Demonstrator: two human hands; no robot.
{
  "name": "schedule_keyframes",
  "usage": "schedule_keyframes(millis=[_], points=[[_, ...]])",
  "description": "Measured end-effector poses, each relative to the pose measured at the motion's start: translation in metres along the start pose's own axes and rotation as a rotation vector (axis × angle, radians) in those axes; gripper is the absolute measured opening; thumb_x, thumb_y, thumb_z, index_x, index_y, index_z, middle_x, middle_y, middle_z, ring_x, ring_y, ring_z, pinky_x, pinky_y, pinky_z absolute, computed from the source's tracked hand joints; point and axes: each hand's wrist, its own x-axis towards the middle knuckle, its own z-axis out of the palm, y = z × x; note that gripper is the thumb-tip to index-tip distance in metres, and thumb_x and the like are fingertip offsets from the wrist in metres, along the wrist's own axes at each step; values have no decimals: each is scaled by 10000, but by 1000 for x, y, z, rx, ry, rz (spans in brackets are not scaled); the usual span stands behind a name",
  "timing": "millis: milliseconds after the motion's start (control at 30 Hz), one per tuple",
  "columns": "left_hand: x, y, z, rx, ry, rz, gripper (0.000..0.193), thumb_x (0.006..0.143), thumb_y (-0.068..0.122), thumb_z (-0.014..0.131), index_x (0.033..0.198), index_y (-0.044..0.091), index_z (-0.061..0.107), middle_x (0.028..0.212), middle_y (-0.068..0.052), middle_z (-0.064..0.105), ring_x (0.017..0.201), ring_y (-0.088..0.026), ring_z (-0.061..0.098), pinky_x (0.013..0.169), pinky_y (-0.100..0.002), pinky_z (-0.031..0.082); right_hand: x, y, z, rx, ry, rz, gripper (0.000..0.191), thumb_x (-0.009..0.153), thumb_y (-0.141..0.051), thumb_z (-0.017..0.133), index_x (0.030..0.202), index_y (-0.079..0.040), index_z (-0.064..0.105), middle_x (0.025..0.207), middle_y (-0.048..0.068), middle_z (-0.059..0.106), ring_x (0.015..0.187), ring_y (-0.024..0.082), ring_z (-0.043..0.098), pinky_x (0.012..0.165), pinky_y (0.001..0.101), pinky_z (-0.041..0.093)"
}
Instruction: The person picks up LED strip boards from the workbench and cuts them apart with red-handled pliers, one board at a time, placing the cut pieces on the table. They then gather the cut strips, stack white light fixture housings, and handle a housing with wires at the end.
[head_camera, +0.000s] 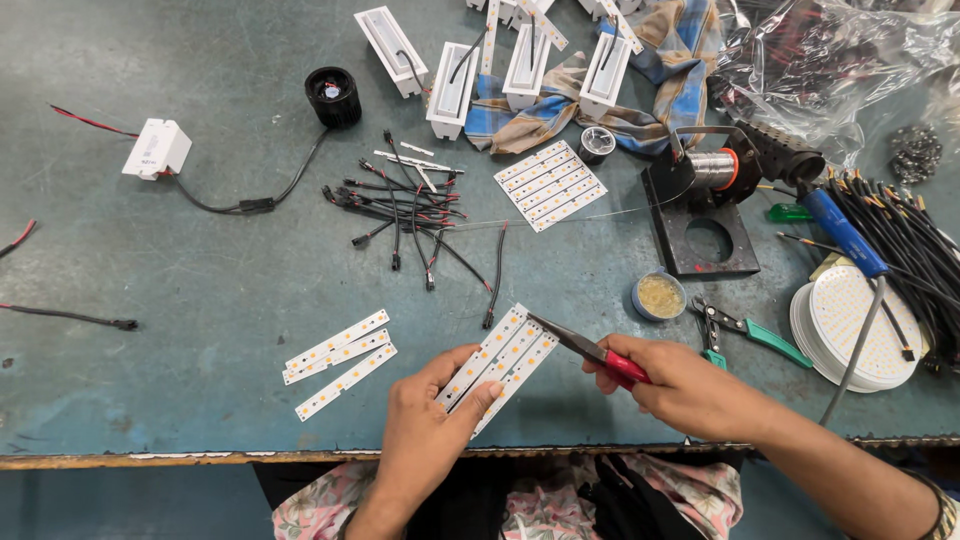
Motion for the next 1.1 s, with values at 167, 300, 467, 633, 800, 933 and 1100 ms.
schedule_keyframes(millis=[167,300,467,633,800,933,1100], points=[[-1,-3,1,-4,-8,11,384,833,162,776,1174,-5,719,935,-81,831,824,-100,749,735,-253,585,0,1,1,-43,21,-7,441,770,25,482,1149,-114,661,834,47,711,856,176,707,808,319,544],[-3,-4,3,-43,-15,18,379,838,154,775,1174,-11,716,937,-73,827,818,-91,744,728,-243,585,-2,3,0,-57,3,7,500,725,32,486,1173,-129,637,858,46,685,876,178,687,821,323,531],[-2,-4,3,-70,10,-64,381,829,161,783,1168,-6,727,882,-64,823,746,-68,706,661,-230,566,-1,16,0,15,-4,-74,413,713,36,517,1095,-59,642,945,57,702,955,185,677,879,312,509],[0,-5,1,-96,-16,-104,397,831,154,786,1191,-1,720,862,-67,819,738,-63,694,646,-225,549,7,36,6,270,-94,-46,489,731,53,496,1190,-41,636,1045,66,755,999,152,663,883,269,503],[0,-5,-1,-129,-58,-139,402,829,147,782,1199,5,717,878,-60,818,742,-60,695,643,-227,552,9,45,8,523,-201,76,554,711,74,511,1249,-31,588,1084,74,729,867,184,647,717,303,556],[0,-4,0,-118,-61,-130,402,826,155,789,1192,3,718,887,-63,815,760,-62,696,658,-227,555,9,42,10,554,-200,71,584,716,77,532,1284,-41,592,1112,64,715,896,138,659,672,320,594],[3,-4,2,-74,-59,-100,398,825,162,788,1182,-1,724,916,-62,826,788,-65,714,688,-229,565,6,34,12,382,-152,78,582,745,53,510,1302,-88,600,1077,37,715,838,124,647,675,293,571]])
